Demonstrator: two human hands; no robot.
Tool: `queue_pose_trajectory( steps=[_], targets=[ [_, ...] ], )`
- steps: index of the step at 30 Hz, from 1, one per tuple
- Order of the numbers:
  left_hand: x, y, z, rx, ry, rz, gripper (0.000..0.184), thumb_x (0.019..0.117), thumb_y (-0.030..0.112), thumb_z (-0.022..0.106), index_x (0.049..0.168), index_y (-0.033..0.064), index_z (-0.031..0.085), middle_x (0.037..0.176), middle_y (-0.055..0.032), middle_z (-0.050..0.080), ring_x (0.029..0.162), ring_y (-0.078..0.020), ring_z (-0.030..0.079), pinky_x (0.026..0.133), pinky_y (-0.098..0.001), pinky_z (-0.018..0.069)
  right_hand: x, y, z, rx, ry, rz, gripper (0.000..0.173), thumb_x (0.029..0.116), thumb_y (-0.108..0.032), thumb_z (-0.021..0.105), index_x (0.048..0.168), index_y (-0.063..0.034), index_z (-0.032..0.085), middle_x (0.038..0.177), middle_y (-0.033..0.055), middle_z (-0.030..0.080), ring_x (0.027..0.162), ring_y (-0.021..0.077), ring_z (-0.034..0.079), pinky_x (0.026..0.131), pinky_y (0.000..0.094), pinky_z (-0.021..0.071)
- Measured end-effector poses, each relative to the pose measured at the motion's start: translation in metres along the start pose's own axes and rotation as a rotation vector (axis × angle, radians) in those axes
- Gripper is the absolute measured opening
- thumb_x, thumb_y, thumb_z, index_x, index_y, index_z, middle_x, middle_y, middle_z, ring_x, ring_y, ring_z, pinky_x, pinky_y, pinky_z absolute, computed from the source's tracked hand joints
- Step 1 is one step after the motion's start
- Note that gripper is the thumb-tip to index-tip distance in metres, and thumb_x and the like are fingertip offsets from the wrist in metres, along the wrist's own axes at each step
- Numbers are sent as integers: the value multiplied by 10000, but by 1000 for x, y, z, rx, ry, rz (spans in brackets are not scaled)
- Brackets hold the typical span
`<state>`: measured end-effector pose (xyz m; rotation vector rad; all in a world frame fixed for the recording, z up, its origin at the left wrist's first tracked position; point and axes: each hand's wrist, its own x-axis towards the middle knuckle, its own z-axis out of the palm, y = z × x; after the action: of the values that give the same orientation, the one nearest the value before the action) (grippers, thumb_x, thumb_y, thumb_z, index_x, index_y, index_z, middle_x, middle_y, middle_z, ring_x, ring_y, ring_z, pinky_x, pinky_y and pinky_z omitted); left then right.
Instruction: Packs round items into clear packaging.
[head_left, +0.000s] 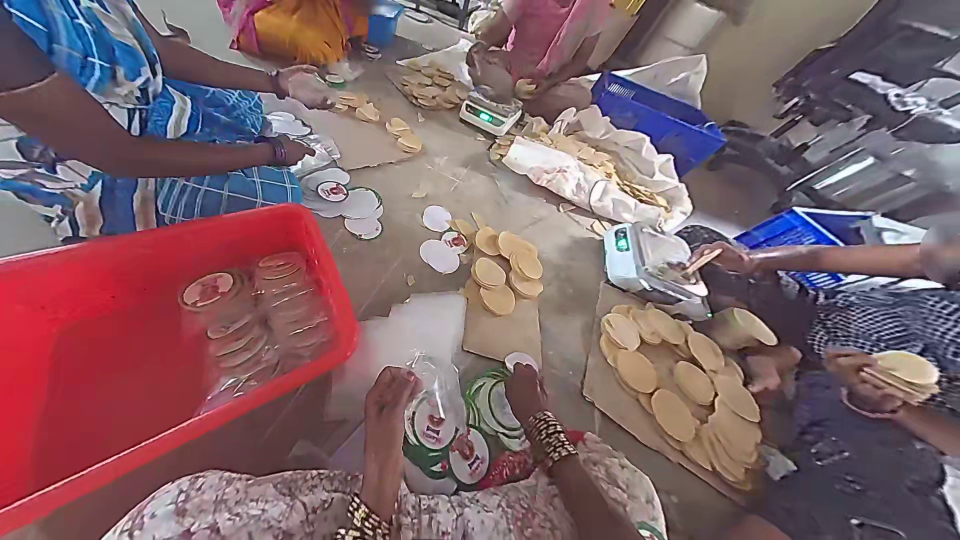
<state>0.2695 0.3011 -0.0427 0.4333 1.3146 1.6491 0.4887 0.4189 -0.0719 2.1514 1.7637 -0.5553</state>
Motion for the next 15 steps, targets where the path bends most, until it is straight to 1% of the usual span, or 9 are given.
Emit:
queue_pose_trajectory(
  steps=[2,4,5,7,8,10,12,13,15],
  targets=[
    [0,1,-1,-7,-1,9,137,997,43,524,893,37,614,775,8,671,742,-68,662,729,-229,562,-5,2,-13,34,13,20,373,1050,-192,501,1328,39,592,1356,271,595,1294,423,565,1056,575,461],
    [0,2,-1,-25,13,7,145,996,36,521,885,37,614,771,13,673,742,-63,664,729,-227,562,-10,9,-25,128,98,22,364,1051,-237,520,1302,10,613,1294,254,640,1246,408,604,1030,583,467],
    [-1,3,-1,-34,18,2,146,998,29,519,884,37,612,772,13,673,746,-61,670,736,-226,570,-10,16,-27,185,138,3,344,1036,-224,547,1277,7,629,1253,258,659,1211,415,623,1016,594,473],
    [-1,4,-1,-40,23,-3,149,996,26,514,881,38,608,774,14,674,749,-60,675,742,-230,577,-7,30,-30,297,170,-58,310,1036,-162,545,1260,24,653,1225,272,668,1186,427,628,1032,604,454],
    [-1,5,0,-40,19,-4,145,995,27,512,886,36,608,777,16,672,753,-60,676,747,-231,578,-3,38,-29,360,186,-91,306,1046,-161,542,1243,38,665,1208,279,672,1167,431,633,1031,611,451],
    [-1,5,0,-41,15,1,136,989,29,524,888,34,617,777,12,676,752,-67,677,741,-234,577,6,51,-21,514,233,-144,282,1025,-180,600,1136,63,690,1075,272,687,999,407,673,925,608,512],
    [0,4,0,-32,16,8,134,984,38,536,881,38,623,771,13,676,746,-63,671,724,-231,570,0,51,-25,616,222,-144,283,979,-202,689,1055,71,697,945,229,689,825,334,675,801,549,553],
    [-1,4,0,-29,13,12,138,986,40,537,878,43,624,770,16,674,745,-62,668,724,-228,567,-3,50,-29,616,207,-134,304,955,-241,730,1001,58,696,876,197,681,743,296,661,737,519,556],
    [-1,5,-1,-25,11,10,135,988,40,538,882,44,622,770,16,670,743,-66,666,722,-230,565,-3,52,-34,555,191,-142,385,909,-331,778,904,45,696,813,185,674,738,311,649,734,551,528]
  ],
)
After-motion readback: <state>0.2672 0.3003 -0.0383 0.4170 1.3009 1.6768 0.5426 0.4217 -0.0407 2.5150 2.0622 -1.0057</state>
